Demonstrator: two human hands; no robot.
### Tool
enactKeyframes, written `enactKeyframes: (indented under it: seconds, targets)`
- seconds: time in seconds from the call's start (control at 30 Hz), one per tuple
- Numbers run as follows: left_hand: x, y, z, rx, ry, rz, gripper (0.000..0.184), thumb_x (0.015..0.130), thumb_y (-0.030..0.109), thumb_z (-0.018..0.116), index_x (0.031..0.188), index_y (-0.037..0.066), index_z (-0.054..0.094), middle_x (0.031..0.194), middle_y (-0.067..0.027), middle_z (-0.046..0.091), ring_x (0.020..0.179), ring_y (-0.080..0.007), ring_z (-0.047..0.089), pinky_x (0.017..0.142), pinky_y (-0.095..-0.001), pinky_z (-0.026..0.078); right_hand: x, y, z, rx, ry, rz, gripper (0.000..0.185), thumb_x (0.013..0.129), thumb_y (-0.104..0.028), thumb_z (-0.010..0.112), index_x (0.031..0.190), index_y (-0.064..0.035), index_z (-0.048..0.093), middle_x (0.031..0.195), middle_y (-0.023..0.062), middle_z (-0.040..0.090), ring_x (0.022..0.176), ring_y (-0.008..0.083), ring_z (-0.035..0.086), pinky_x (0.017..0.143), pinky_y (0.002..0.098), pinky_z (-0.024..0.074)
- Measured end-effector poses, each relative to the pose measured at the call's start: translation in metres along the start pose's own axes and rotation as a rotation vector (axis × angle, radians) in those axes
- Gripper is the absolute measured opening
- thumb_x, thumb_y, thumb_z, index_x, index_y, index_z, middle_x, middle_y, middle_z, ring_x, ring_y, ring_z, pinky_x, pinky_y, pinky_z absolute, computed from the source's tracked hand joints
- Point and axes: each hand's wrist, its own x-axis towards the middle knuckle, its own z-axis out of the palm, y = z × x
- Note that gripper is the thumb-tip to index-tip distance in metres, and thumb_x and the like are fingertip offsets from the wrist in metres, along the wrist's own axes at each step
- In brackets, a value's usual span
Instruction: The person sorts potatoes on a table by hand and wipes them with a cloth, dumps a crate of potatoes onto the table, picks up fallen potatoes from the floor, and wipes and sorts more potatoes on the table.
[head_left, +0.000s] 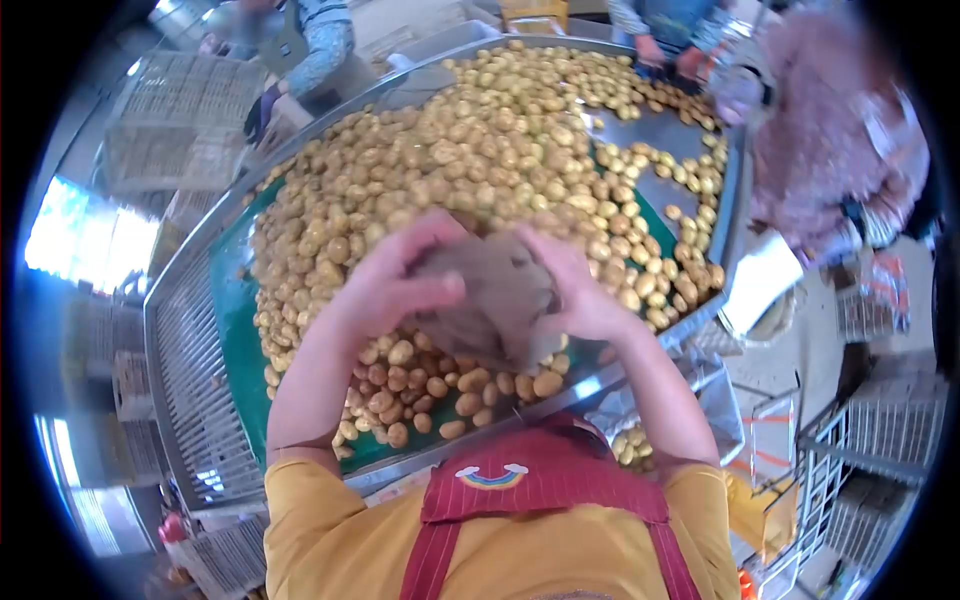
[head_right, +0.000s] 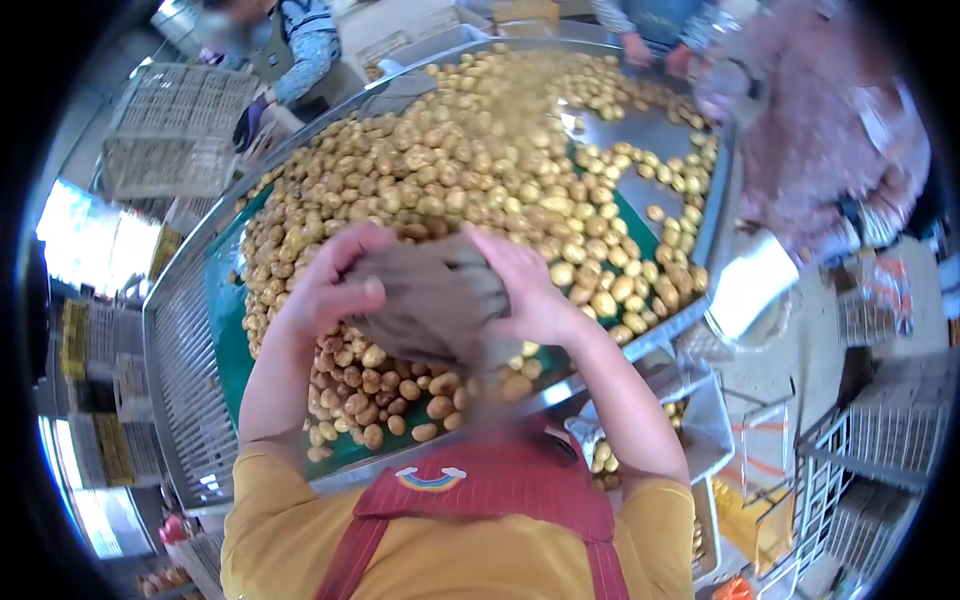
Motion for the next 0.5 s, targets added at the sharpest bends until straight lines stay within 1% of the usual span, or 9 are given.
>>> enactKeyframes:
  seconds: [0.07, 0.1, 0.17, 0.23, 0.27, 0.3, 0.4, 0.47, 0.5]
  targets:
    - [-0.007, -0.019, -0.023, 0.196, -0.103, 0.104, 0.039, 0.081, 0.015, 0.083, 0.113, 0.004, 0.062, 0.106, -0.0035, 0.061, 0.102, -0.0156, 0.057, 0.088, -0.0314, 0.048, 0.012, 0.031, 0.015, 0.110, -0.281, 0.020, 0.081, 0.065, -0.009, 0.080, 0.142, -0.0080, 0.053, 0.134, 0.0171, 0.061, 0.125, 0.0361, 0.056, 0.106, 0.0440, 0.0434]
    - [-0.002, -0.022, -0.035, 0.410, -0.147, 0.265, 0.039, 0.077, 0.011, 0.084, 0.110, 0.004, 0.063, 0.103, -0.0067, 0.059, 0.097, -0.0213, 0.059, 0.085, -0.0330, 0.048, 0.017, 0.035, 0.014, 0.229, -0.369, 0.086, 0.058, 0.067, -0.009, 0.080, 0.122, -0.0050, 0.063, 0.113, 0.0144, 0.067, 0.109, 0.0328, 0.062, 0.096, 0.0420, 0.0488]
    - [-0.003, -0.032, -0.055, 0.506, -0.069, 0.146, 0.039, 0.073, 0.008, 0.084, 0.107, 0.006, 0.065, 0.099, -0.0092, 0.057, 0.094, -0.0275, 0.059, 0.082, -0.0349, 0.049, 0.018, 0.038, 0.005, 0.283, -0.253, 0.180, 0.044, 0.069, -0.008, 0.082, 0.109, -0.0055, 0.064, 0.094, 0.0061, 0.063, 0.091, 0.0216, 0.061, 0.081, 0.0339, 0.0493]
    - [0.000, -0.051, -0.069, 0.602, 0.039, -0.039, 0.040, 0.071, 0.006, 0.084, 0.106, 0.009, 0.065, 0.097, -0.0091, 0.056, 0.094, -0.0296, 0.060, 0.079, -0.0374, 0.051, 0.024, 0.044, -0.016, 0.384, -0.254, 0.527, 0.041, 0.071, -0.009, 0.085, 0.105, -0.0084, 0.063, 0.084, -0.0024, 0.051, 0.080, 0.0109, 0.050, 0.071, 0.0273, 0.0433]
    - [0.004, -0.059, -0.074, 0.752, 0.065, -0.008, 0.039, 0.069, 0.004, 0.083, 0.103, 0.010, 0.065, 0.097, -0.0101, 0.056, 0.093, -0.0317, 0.060, 0.077, -0.0392, 0.051, 0.025, 0.058, -0.020, 0.412, -0.224, 0.489, 0.043, 0.071, -0.009, 0.087, 0.107, -0.0112, 0.063, 0.082, -0.0070, 0.043, 0.077, 0.0068, 0.042, 0.067, 0.0241, 0.0378]
    - [0.008, -0.063, -0.077, 0.804, 0.078, 0.022, 0.041, 0.069, 0.006, 0.082, 0.105, 0.012, 0.063, 0.097, -0.0109, 0.056, 0.094, -0.0335, 0.060, 0.078, -0.0410, 0.051, 0.031, 0.058, -0.026, 0.540, -0.245, 0.538, 0.053, 0.071, -0.011, 0.088, 0.117, -0.0094, 0.063, 0.082, -0.0065, 0.043, 0.078, 0.0078, 0.043, 0.068, 0.0250, 0.0392]
    - [0.022, -0.075, -0.073, 0.891, 0.124, -0.033, 0.048, 0.071, 0.011, 0.082, 0.115, 0.015, 0.062, 0.101, -0.0109, 0.056, 0.099, -0.0350, 0.059, 0.083, -0.0430, 0.050, 0.047, 0.048, -0.038, 0.211, -0.559, 0.546, 0.079, 0.075, -0.005, 0.083, 0.145, -0.0070, 0.047, 0.096, -0.0017, 0.065, 0.087, 0.0080, 0.059, 0.071, 0.0294, 0.0486]
    - [0.027, -0.081, -0.067, 0.954, 0.118, 0.086, 0.049, 0.071, 0.012, 0.081, 0.116, 0.014, 0.062, 0.101, -0.0108, 0.056, 0.101, -0.0353, 0.059, 0.084, -0.0434, 0.050, 0.037, 0.057, -0.021, 0.030, -0.640, 0.313, 0.053, 0.076, -0.013, 0.078, 0.126, -0.0099, 0.062, 0.088, 0.0057, 0.068, 0.083, 0.0213, 0.067, 0.073, 0.0381, 0.0513]
    - [0.029, -0.082, -0.065, 0.988, 0.118, 0.151, 0.049, 0.071, 0.013, 0.081, 0.116, 0.014, 0.062, 0.101, -0.0108, 0.056, 0.102, -0.0355, 0.059, 0.084, -0.0437, 0.050, 0.037, 0.053, -0.022, -0.180, -0.837, 0.358, 0.044, 0.075, -0.016, 0.076, 0.118, -0.0105, 0.067, 0.090, 0.0089, 0.068, 0.084, 0.0268, 0.068, 0.075, 0.0404, 0.0516]
